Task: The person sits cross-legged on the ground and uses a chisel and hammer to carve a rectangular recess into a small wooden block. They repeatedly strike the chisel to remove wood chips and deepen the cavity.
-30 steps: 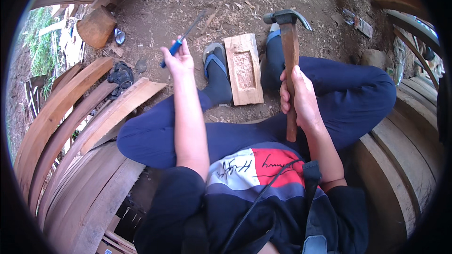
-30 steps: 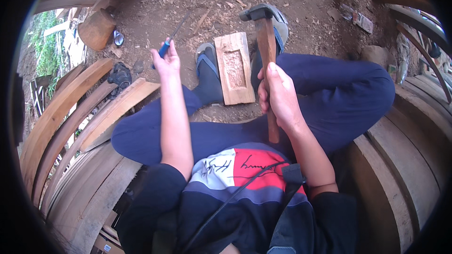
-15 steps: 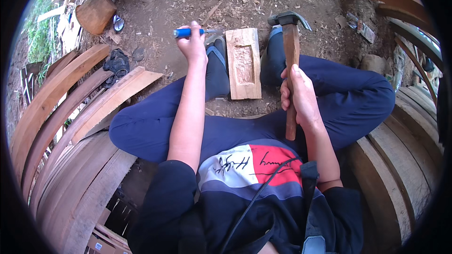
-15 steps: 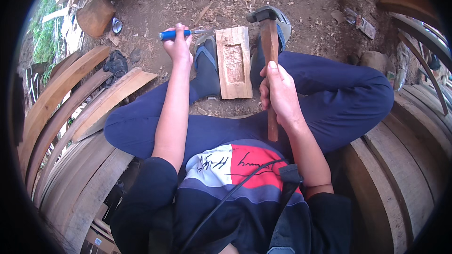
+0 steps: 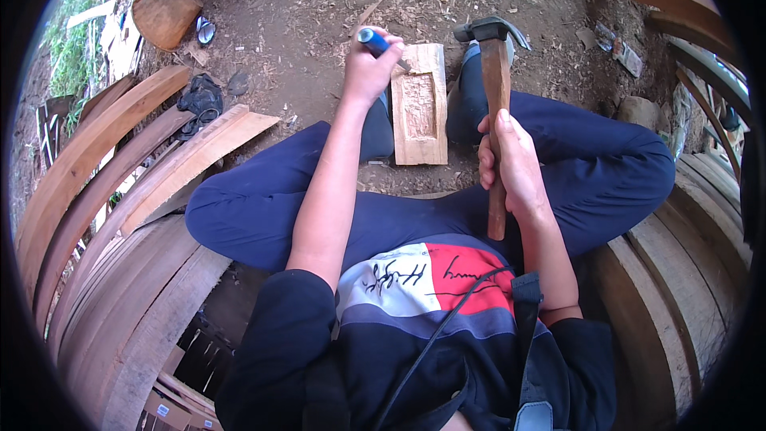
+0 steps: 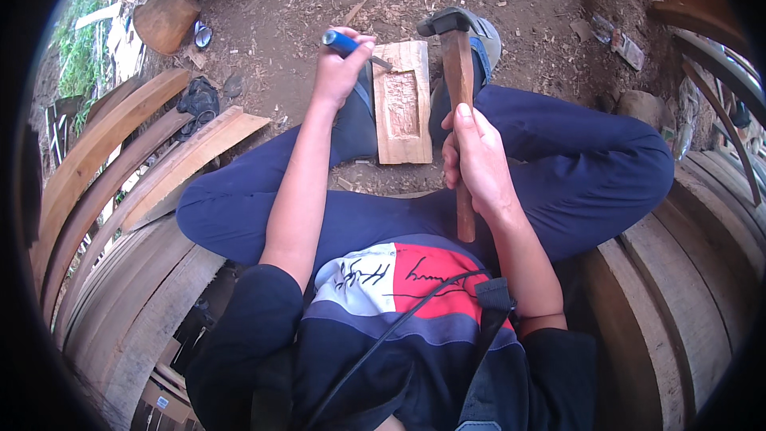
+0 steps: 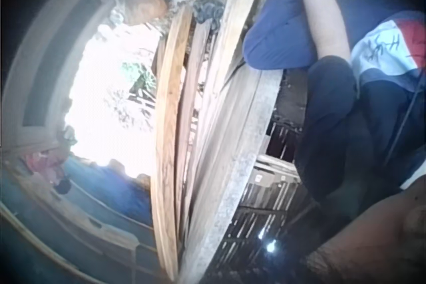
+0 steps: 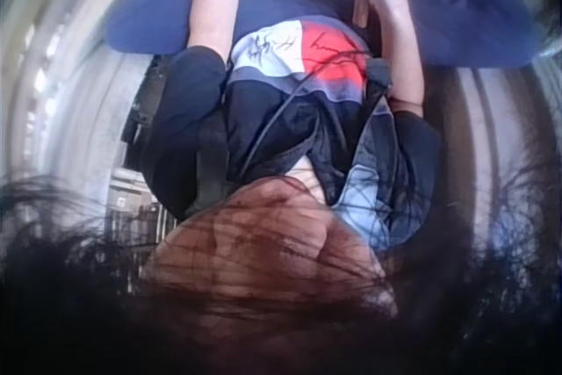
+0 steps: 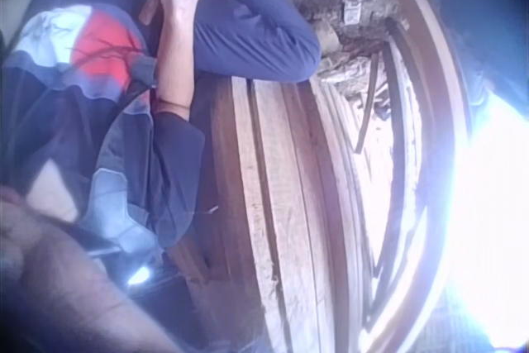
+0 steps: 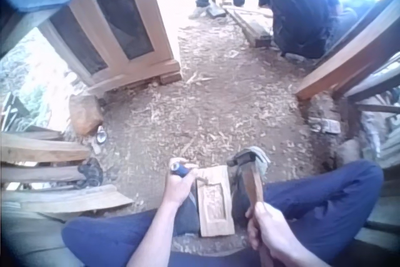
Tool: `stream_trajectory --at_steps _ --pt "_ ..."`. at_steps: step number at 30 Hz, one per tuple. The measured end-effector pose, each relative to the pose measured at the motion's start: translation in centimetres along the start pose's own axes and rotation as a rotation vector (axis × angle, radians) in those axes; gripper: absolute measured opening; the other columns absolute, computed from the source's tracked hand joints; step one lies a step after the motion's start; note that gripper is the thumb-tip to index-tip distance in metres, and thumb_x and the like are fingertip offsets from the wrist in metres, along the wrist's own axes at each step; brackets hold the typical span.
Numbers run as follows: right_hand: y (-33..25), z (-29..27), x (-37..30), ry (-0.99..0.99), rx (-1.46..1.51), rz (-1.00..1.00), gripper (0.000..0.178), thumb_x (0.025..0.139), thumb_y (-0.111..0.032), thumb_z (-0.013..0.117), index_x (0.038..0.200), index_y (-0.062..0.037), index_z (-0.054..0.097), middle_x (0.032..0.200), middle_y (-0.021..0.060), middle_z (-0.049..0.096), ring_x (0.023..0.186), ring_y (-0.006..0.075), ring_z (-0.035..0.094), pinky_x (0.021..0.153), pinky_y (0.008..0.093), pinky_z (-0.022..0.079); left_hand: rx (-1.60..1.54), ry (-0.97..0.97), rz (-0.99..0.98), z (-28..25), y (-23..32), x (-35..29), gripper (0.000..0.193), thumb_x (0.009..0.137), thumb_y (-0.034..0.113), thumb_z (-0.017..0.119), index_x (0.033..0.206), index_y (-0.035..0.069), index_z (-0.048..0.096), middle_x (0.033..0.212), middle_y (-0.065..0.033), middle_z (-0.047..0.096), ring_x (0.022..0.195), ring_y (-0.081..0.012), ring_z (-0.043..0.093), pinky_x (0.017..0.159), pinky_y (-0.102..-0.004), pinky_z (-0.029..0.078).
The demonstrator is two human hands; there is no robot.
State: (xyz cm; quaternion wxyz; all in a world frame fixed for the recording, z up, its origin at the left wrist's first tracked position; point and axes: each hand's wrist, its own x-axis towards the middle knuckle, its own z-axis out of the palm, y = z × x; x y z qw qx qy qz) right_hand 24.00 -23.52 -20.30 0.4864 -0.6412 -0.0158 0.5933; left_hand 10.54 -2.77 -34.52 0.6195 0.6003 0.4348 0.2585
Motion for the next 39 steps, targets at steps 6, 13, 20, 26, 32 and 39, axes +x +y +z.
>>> stream_trajectory --at_steps 6,13,20,26,32,39 --pt "0.1 0.0 0.0 0.013 -0.005 -0.009 0.04 0.105 -0.042 0.036 0.096 -0.0056 0.05 0.06 -0.0002 0.044 0.043 0.0081 0.042 0.041 0.024 0.038 0.104 -0.037 -0.101 0.2 -0.4 -0.2 0.027 0.081 0.005 0.076 0.099 0.005 0.056 0.096 -0.0062 0.066 0.091 -0.0149 0.065 0.08 -0.0297 0.053" --pt "0.2 0.1 0.0 0.001 -0.027 -0.004 0.04 0.104 -0.043 0.037 0.095 -0.0058 0.05 0.06 -0.0006 0.044 0.043 0.0079 0.042 0.041 0.0239 0.038 0.119 -0.096 -0.066 0.3 1.1 -0.8 0.041 0.08 0.005 0.075 0.115 0.003 0.055 0.099 -0.0082 0.067 0.094 -0.0174 0.066 0.085 -0.0315 0.053" --pt "0.3 0.2 0.0 0.005 -0.025 -0.002 0.039 0.104 -0.042 0.039 0.095 -0.0056 0.05 0.06 -0.0007 0.044 0.043 0.0076 0.041 0.041 0.0237 0.038 0.165 -0.047 -0.012 1.3 0.8 -0.8 0.045 0.084 0.006 0.072 0.123 0.0 0.05 0.108 -0.0131 0.068 0.101 -0.02 0.067 0.09 -0.0332 0.053" --pt "0.2 0.1 0.0 0.013 -0.032 -0.012 0.039 0.105 -0.041 0.038 0.095 -0.0053 0.05 0.059 -0.0006 0.044 0.043 0.0075 0.041 0.041 0.0235 0.038 0.173 -0.065 0.033 1.3 0.3 -0.6 0.046 0.085 0.007 0.071 0.125 0.0 0.049 0.109 -0.0137 0.068 0.102 -0.0207 0.067 0.089 -0.0334 0.053" --pt "0.3 0.1 0.0 0.012 -0.035 -0.009 0.04 0.105 -0.042 0.038 0.096 -0.0051 0.05 0.059 -0.0007 0.044 0.043 0.0073 0.041 0.041 0.0233 0.038 0.181 -0.07 0.026 1.4 0.5 -0.6 0.047 0.086 0.007 0.071 0.126 0.001 0.048 0.109 -0.0134 0.068 0.102 -0.0208 0.067 0.09 -0.0335 0.053" --pt "0.3 0.1 -0.1 0.019 -0.031 -0.008 0.041 0.104 -0.043 0.038 0.097 -0.0053 0.05 0.06 -0.0006 0.045 0.043 0.0073 0.042 0.041 0.0234 0.038 0.223 -0.095 0.066 1.4 0.1 -0.4 0.048 0.086 0.009 0.071 0.126 0.001 0.048 0.109 -0.0139 0.068 0.101 -0.021 0.067 0.089 -0.0339 0.053"
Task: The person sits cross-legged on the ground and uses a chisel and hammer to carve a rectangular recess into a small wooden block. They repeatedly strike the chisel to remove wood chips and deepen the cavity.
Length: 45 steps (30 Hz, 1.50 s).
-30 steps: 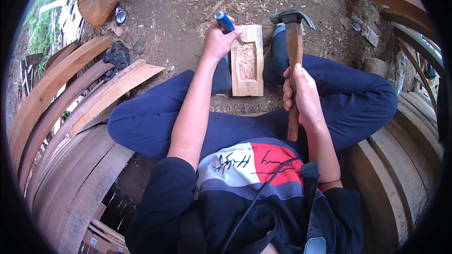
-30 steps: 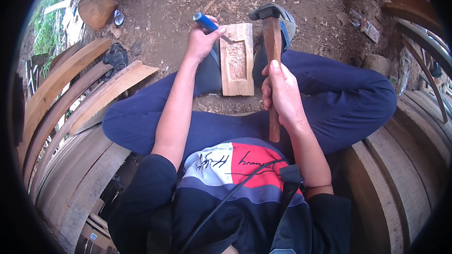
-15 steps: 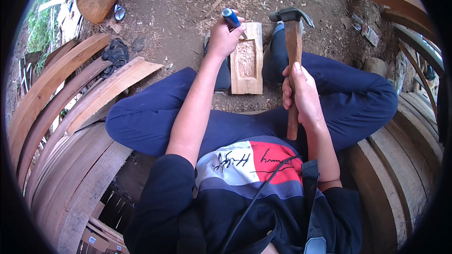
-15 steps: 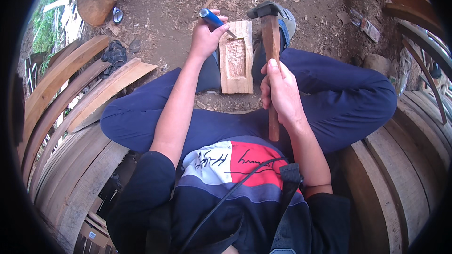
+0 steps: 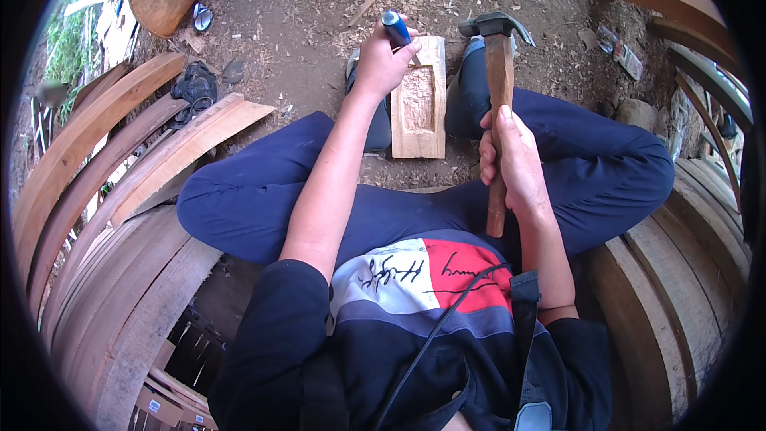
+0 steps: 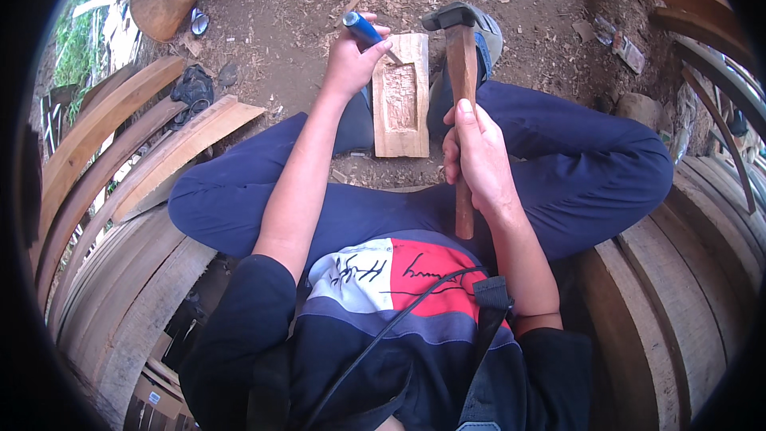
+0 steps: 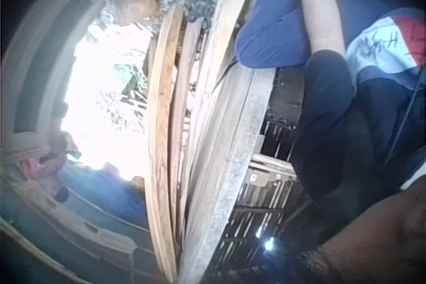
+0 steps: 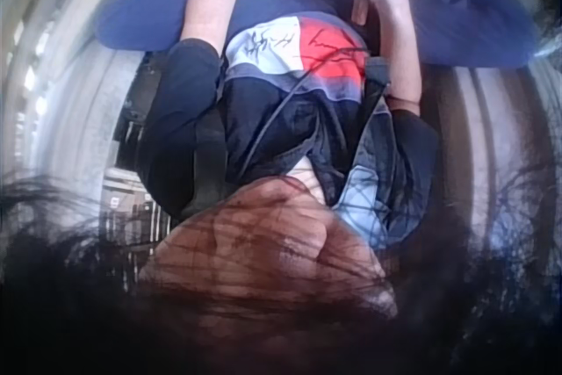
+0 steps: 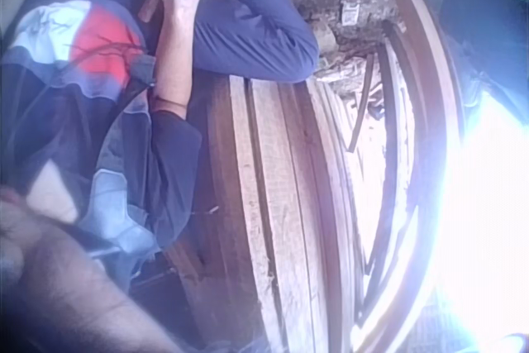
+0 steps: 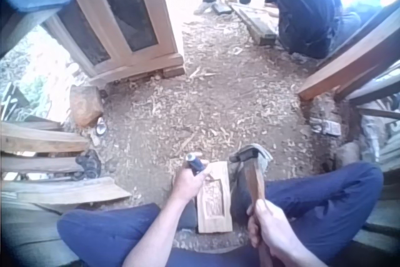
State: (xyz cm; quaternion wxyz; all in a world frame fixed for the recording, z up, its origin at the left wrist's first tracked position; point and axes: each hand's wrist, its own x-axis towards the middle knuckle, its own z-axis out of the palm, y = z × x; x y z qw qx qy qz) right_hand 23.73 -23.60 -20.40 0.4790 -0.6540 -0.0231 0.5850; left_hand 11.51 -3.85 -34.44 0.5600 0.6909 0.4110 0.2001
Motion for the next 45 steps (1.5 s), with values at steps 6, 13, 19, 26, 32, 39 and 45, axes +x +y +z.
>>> stream_trajectory --at_steps 6,13,19,26,32,39,45 --pt "-0.2 0.1 -0.1 -0.005 -0.065 0.001 0.041 0.104 -0.046 0.037 0.102 -0.0064 0.049 0.062 -0.0021 0.042 0.046 0.0061 0.04 0.044 0.0222 0.037 0.006 -0.009 -0.013 0.1 0.3 -0.1 0.041 0.086 0.01 0.072 0.12 0.001 0.052 0.107 -0.0134 0.069 0.1 -0.0205 0.068 0.09 -0.0337 0.053" --pt "0.2 0.0 0.1 0.004 -0.041 -0.004 0.04 0.104 -0.043 0.038 0.097 -0.0053 0.05 0.06 -0.0008 0.045 0.043 0.0072 0.042 0.042 0.023 0.038 0.043 -0.034 -0.019 0.3 0.5 -0.1 0.034 0.084 0.012 0.074 0.111 0.001 0.057 0.104 -0.0108 0.071 0.097 -0.0187 0.069 0.088 -0.0335 0.053" --pt "0.2 0.2 0.0 -0.002 -0.061 -0.021 0.039 0.105 -0.042 0.039 0.096 -0.0052 0.05 0.059 -0.0011 0.044 0.043 0.0069 0.042 0.041 0.023 0.037 0.056 0.081 0.01 0.2 -0.6 -0.1 0.026 0.084 0.017 0.074 0.102 0.003 0.061 0.095 -0.0101 0.072 0.089 -0.0199 0.07 0.081 -0.0338 0.054" --pt "0.8 0.1 0.0 -0.049 -0.207 -0.103 0.037 0.105 -0.039 0.038 0.098 -0.0044 0.05 0.06 -0.0018 0.044 0.044 0.005 0.04 0.041 0.0211 0.035 0.169 -0.023 0.135 1.0 1.1 -0.2 0.029 0.083 0.02 0.071 0.102 0.004 0.058 0.088 -0.0137 0.07 0.083 -0.03 0.07 0.076 -0.0375 0.053" --pt "-0.4 0.4 -2.1 0.013 -0.349 -0.317 0.03 0.105 -0.03 0.044 0.1 -0.0024 0.054 0.058 -0.0003 0.048 0.048 0.005 0.044 0.045 0.0233 0.036 0.24 -0.128 0.13 1.0 2.2 -0.3 0.027 0.082 0.014 0.073 0.103 0.004 0.059 0.094 -0.0115 0.072 0.089 -0.0221 0.071 0.08 -0.0341 0.054" --pt "-3.2 0.5 -5.6 -0.035 -0.374 -0.792 0.049 0.102 -0.041 0.04 0.11 0.0053 0.053 0.061 0.0022 0.049 0.05 0.0075 0.044 0.046 0.0237 0.034 0.215 -0.097 0.143 0.6 1.8 -0.5 0.028 0.082 0.016 0.071 0.104 0.006 0.057 0.091 -0.0132 0.07 0.088 -0.0295 0.069 0.076 -0.0381 0.052" --pt "-2.8 1.7 -3.0 -0.097 -0.8 -0.391 0.022 0.101 -0.021 0.048 0.105 0.0006 0.052 0.062 0.0142 0.052 0.055 0.0315 0.059 0.054 0.0389 0.044 0.143 -0.043 0.247 1.3 1.4 -1.1 0.024 0.082 0.016 0.069 0.103 0.008 0.059 0.09 -0.0158 0.068 0.087 -0.0377 0.066 0.073 -0.0434 0.053"
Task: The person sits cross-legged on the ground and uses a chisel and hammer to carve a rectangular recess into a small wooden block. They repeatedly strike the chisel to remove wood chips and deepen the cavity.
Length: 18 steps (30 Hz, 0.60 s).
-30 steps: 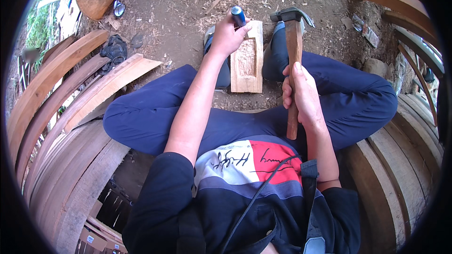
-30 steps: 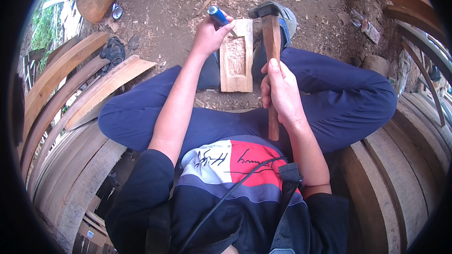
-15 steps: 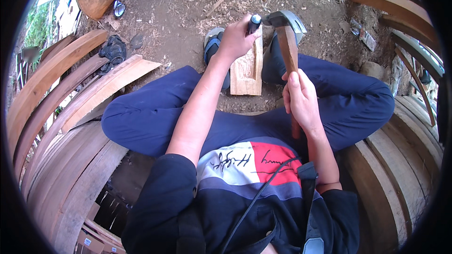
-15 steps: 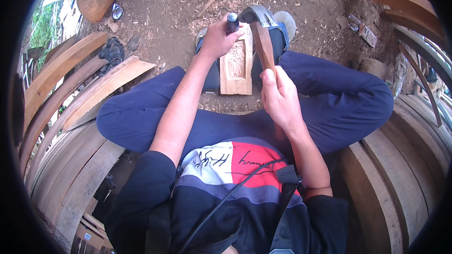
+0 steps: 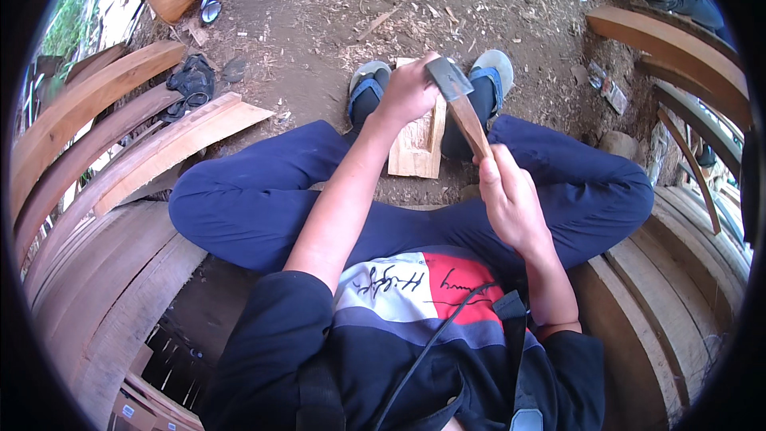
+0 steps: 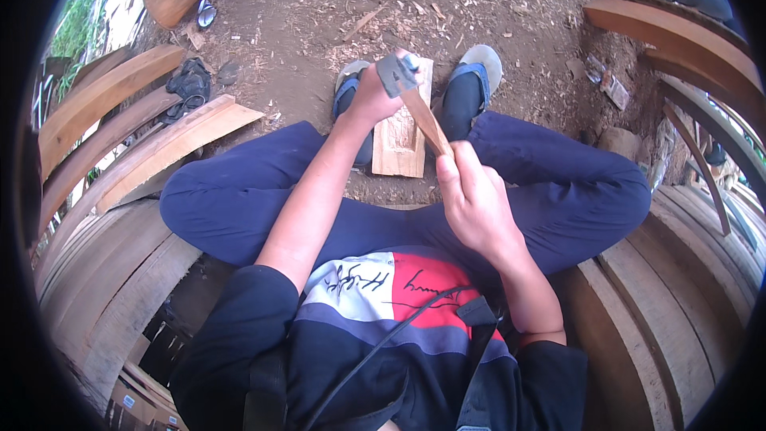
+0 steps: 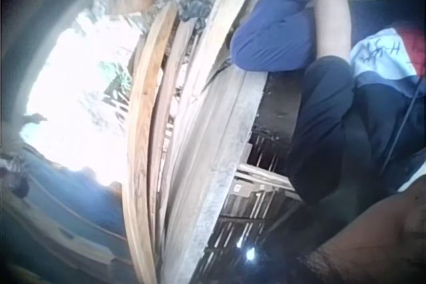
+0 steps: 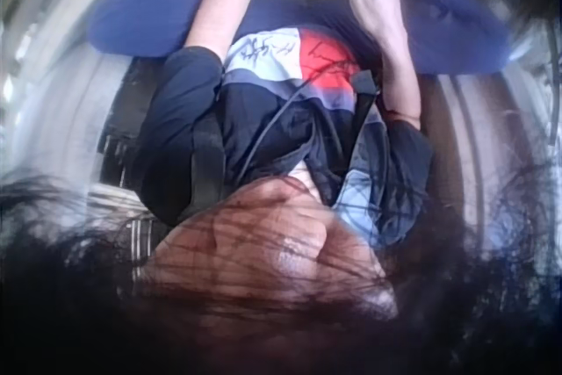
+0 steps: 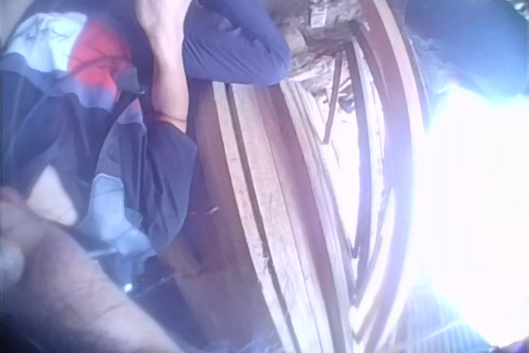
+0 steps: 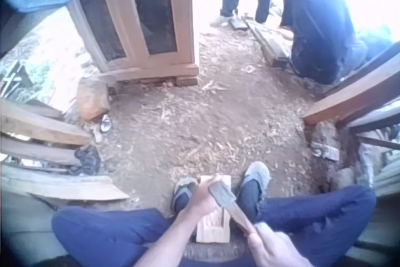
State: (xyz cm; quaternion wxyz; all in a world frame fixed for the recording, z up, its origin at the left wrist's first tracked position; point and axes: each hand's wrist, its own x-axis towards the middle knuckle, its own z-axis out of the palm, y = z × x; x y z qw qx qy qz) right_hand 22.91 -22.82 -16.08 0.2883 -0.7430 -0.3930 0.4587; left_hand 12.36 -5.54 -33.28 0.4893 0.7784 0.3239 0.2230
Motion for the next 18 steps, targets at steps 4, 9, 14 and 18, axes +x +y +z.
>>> stream_trajectory --at_steps 4,9,14,18 --pt "-4.4 -1.6 -1.6 -0.041 0.136 -0.134 0.032 0.103 -0.026 0.043 0.111 0.0038 0.053 0.061 0.011 0.053 0.053 0.0235 0.058 0.052 0.0351 0.044 -0.026 0.008 0.041 0.1 -2.1 -1.0 0.021 0.084 0.017 0.067 0.103 0.01 0.059 0.087 -0.0161 0.067 0.087 -0.037 0.067 0.073 -0.0446 0.052" --pt "0.7 -0.3 -0.3 0.216 0.017 -0.233 0.032 0.103 -0.023 0.041 0.109 0.0047 0.055 0.071 0.0172 0.054 0.052 0.0294 0.056 0.052 0.038 0.042 -0.031 -0.02 -0.05 -0.8 -0.2 -0.3 0.023 0.083 0.018 0.07 0.098 0.007 0.057 0.084 -0.0148 0.067 0.082 -0.0348 0.067 0.071 -0.042 0.051" --pt "-2.6 -2.4 -0.9 0.177 0.143 -0.158 0.037 0.103 -0.031 0.042 0.109 0.0037 0.054 0.062 0.0075 0.053 0.054 0.0205 0.056 0.051 0.0357 0.042 -0.02 -0.008 -0.021 -1.8 -0.8 0.7 0.022 0.083 0.016 0.07 0.098 0.007 0.056 0.083 -0.014 0.066 0.081 -0.0346 0.066 0.069 -0.0408 0.05" --pt "-1.9 -0.8 -0.9 0.226 0.02 -0.304 0.035 0.1 -0.03 0.048 0.109 0.0034 0.053 0.067 0.0135 0.06 0.058 0.0331 0.061 0.051 0.0409 0.045 0.022 -0.075 -0.03 -1.0 -0.3 -0.3 0.02 0.084 0.015 0.068 0.1 0.01 0.057 0.086 -0.0144 0.066 0.085 -0.0368 0.065 0.072 -0.0432 0.05"
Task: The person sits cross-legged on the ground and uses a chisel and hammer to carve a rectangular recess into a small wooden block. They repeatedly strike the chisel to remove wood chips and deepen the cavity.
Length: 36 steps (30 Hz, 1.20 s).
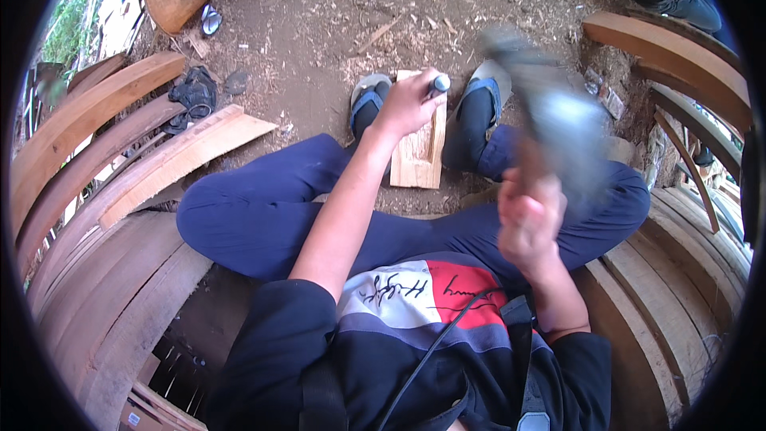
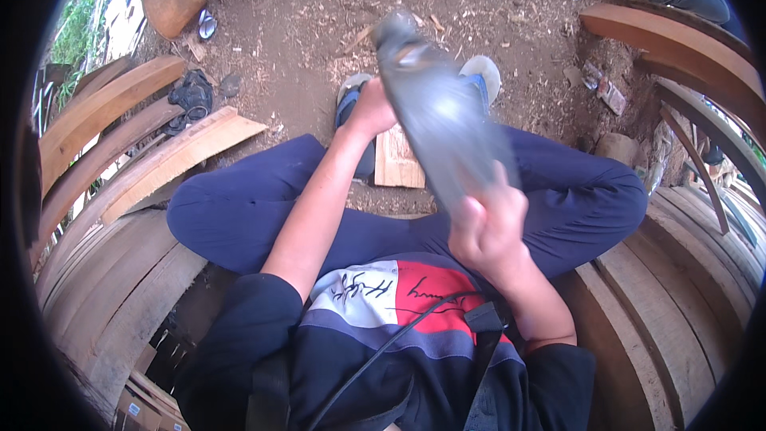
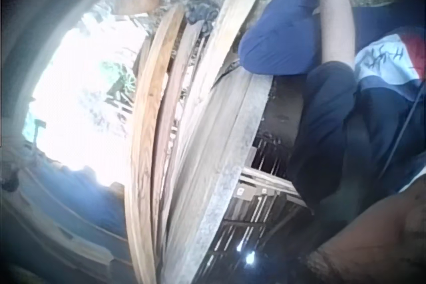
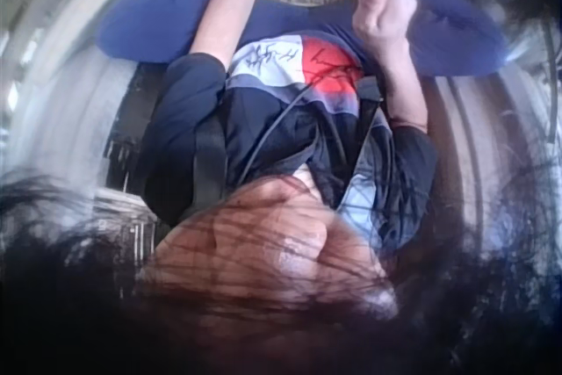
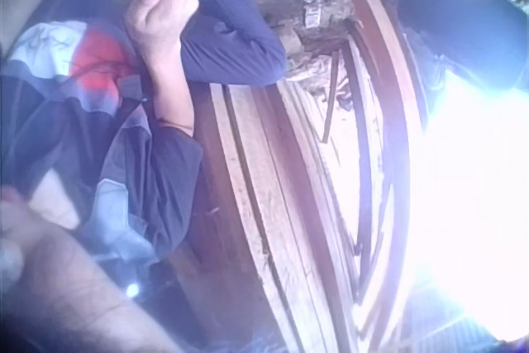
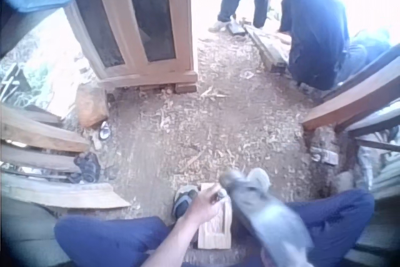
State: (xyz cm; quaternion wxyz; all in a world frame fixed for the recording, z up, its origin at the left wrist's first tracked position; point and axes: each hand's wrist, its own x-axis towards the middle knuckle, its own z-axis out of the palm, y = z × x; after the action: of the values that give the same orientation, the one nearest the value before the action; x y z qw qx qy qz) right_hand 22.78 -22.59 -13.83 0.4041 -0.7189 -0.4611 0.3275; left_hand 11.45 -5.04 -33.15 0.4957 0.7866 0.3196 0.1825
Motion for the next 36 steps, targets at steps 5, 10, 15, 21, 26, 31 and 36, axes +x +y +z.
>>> stream_trajectory --at_steps 5,10,15,21,26,31,36 --pt "-0.3 0.6 -0.5 -0.207 -0.122 0.169 0.027 0.1 -0.025 0.05 0.11 0.0003 0.051 0.07 0.0215 0.06 0.067 0.0432 0.063 0.057 0.0476 0.049 -0.06 -0.022 -0.037 0.4 -0.1 0.2 0.024 0.082 0.013 0.066 0.106 0.009 0.061 0.094 -0.0153 0.068 0.091 -0.0344 0.068 0.079 -0.0415 0.053" --pt "0.9 0.7 -0.3 0.018 -0.076 -0.088 0.027 0.099 -0.018 0.047 0.11 0.005 0.055 0.079 0.0198 0.062 0.061 0.0352 0.065 0.055 0.0405 0.049 0.058 -0.027 0.067 0.1 0.0 -0.1 0.032 0.081 0.014 0.07 0.11 0.01 0.057 0.096 -0.0154 0.067 0.093 -0.0377 0.065 0.077 -0.0454 0.052" --pt "0.6 -0.1 0.9 -0.026 -0.154 0.214 0.025 0.099 -0.023 0.051 0.106 0.0003 0.055 0.061 0.0159 0.055 0.055 0.0376 0.06 0.052 0.0418 0.045 -0.071 -0.024 -0.075 -0.9 0.4 1.1 0.032 0.084 0.014 0.068 0.114 0.011 0.057 0.095 -0.0141 0.067 0.092 -0.0359 0.066 0.077 -0.0418 0.052" --pt "0.5 1.4 0.4 0.046 -0.211 0.046 0.03 0.099 -0.029 0.049 0.105 -0.0005 0.057 0.065 0.0194 0.058 0.06 0.0409 0.062 0.056 0.0467 0.046 -0.03 -0.106 -0.075 -0.4 0.0 0.2 0.032 0.083 0.011 0.066 0.113 0.009 0.056 0.095 -0.0166 0.067 0.093 -0.0372 0.065 0.077 -0.0427 0.052" --pt "-2.2 0.9 -0.1 -0.077 -0.039 0.193 0.044 0.1 -0.042 0.047 0.104 0.0005 0.056 0.057 0.0077 0.053 0.048 0.0195 0.055 0.047 0.0323 0.041 0.189 -0.032 0.01 0.1 -1.8 0.0 0.032 0.081 0.007 0.066 0.112 0.01 0.06 0.101 -0.0171 0.067 0.096 -0.0381 0.064 0.079 -0.0436 0.051" --pt "0.7 0.9 -0.8 0.15 0.015 -0.104 0.052 0.099 -0.05 0.045 0.087 0.0 0.053 0.056 0.0071 0.053 0.043 0.0183 0.05 0.04 0.0315 0.036 -0.135 -0.041 -0.06 -1.0 0.5 0.2 0.026 0.084 0.005 0.063 0.108 0.007 0.055 0.093 -0.0181 0.066 0.092 -0.0398 0.064 0.076 -0.0438 0.05" --pt "0.7 1.5 -0.1 -0.114 -0.236 0.199 0.032 0.1 -0.032 0.05 0.098 -0.0004 0.056 0.06 0.0146 0.056 0.056 0.0301 0.059 0.05 0.0405 0.043 -0.085 -0.042 -0.059 -0.8 -1.6 0.5 0.026 0.084 0.003 0.06 0.109 0.006 0.055 0.092 -0.02 0.065 0.091 -0.0383 0.064 0.075 -0.0436 0.05"
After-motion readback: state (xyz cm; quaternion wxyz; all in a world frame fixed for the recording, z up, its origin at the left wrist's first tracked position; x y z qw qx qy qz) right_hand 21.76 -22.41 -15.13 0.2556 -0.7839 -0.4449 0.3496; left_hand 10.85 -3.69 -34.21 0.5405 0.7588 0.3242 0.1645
